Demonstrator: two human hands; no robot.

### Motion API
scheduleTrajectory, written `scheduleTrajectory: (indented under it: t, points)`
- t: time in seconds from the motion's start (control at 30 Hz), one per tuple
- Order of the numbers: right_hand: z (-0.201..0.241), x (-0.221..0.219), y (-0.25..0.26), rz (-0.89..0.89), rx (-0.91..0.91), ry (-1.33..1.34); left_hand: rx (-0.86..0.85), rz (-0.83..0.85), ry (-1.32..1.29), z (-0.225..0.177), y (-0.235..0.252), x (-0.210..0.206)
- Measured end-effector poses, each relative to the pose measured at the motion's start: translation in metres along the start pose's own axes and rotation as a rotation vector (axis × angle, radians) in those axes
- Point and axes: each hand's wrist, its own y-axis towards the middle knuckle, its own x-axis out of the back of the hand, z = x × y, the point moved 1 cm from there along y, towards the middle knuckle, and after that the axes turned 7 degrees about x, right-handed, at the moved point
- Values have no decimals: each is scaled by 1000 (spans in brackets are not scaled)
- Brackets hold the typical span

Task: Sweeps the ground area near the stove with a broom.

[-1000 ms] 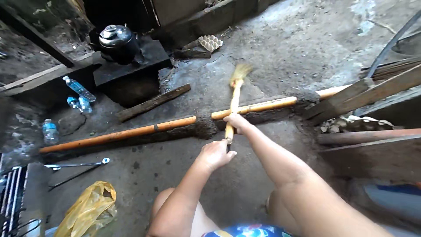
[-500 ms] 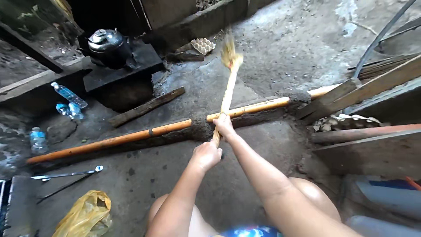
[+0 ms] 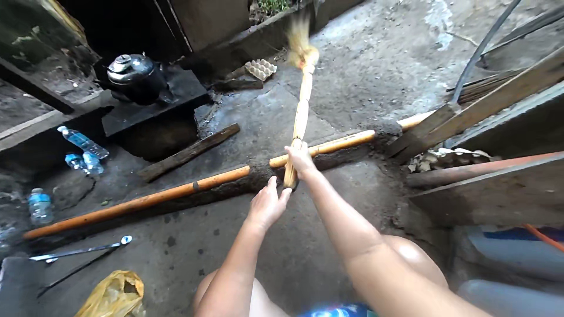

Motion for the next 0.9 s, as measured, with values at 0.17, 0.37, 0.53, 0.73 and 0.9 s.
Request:
scheduleTrajectory:
  t: [0.17,0.37,0.53,0.73,0.9]
  points:
    - [-43,-20,-32,154,-169,-197,46,80,-15,-2,8,-6]
    - [-9,-5,-8,250,-69,36,27,115,-228,2,14,-6]
    - [23,35,22,10,46,138,-77,151,-324,4,17,-11]
    - [-57,13,-5,-83,-133,47,-33,129,-390,10,28,-13]
    - [-43,-19,-27,137,-249,98,-51,78,-460,44,66,-12]
